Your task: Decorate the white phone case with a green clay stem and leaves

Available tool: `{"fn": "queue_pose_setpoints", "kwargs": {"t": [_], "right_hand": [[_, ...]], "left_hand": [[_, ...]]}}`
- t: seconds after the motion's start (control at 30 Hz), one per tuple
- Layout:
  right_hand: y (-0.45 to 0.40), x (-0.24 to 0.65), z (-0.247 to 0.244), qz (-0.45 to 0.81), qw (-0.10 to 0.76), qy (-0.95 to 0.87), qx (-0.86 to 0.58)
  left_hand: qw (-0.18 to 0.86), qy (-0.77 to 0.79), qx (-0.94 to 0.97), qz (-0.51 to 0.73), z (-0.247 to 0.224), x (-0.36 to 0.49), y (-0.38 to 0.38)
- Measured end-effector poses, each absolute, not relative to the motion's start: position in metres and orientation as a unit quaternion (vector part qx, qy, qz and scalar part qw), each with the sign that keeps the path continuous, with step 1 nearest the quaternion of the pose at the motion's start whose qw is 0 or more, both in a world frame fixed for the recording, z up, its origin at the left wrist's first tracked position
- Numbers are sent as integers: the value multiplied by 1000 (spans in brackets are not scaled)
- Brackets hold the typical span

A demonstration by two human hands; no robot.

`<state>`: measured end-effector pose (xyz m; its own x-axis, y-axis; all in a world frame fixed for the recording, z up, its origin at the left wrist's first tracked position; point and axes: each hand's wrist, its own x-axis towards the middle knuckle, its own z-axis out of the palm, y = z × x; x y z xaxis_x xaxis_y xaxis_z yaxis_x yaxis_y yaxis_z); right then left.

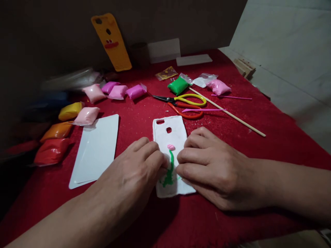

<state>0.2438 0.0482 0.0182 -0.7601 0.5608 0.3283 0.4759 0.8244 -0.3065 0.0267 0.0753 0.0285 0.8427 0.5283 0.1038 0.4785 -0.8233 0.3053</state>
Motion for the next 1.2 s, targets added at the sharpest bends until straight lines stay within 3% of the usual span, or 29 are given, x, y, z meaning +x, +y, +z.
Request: {"fn": "queue_pose_setpoints", "kwargs": {"t": [0.2, 0.37, 0.97, 1.2], "right_hand": [[48, 243, 19, 103, 205, -931, -283], [48, 243, 18, 104, 210, -929, -286], [48, 243, 18, 98, 216, -931, -278], [48, 243, 18, 105, 211, -932, -276]], "left_hand": [[217, 312, 915, 132, 42, 21, 75], [220, 312, 918, 108, 52, 21, 81], [44, 276, 958, 63, 31, 32, 71], [281, 340, 889, 118, 51, 25, 62]]}}
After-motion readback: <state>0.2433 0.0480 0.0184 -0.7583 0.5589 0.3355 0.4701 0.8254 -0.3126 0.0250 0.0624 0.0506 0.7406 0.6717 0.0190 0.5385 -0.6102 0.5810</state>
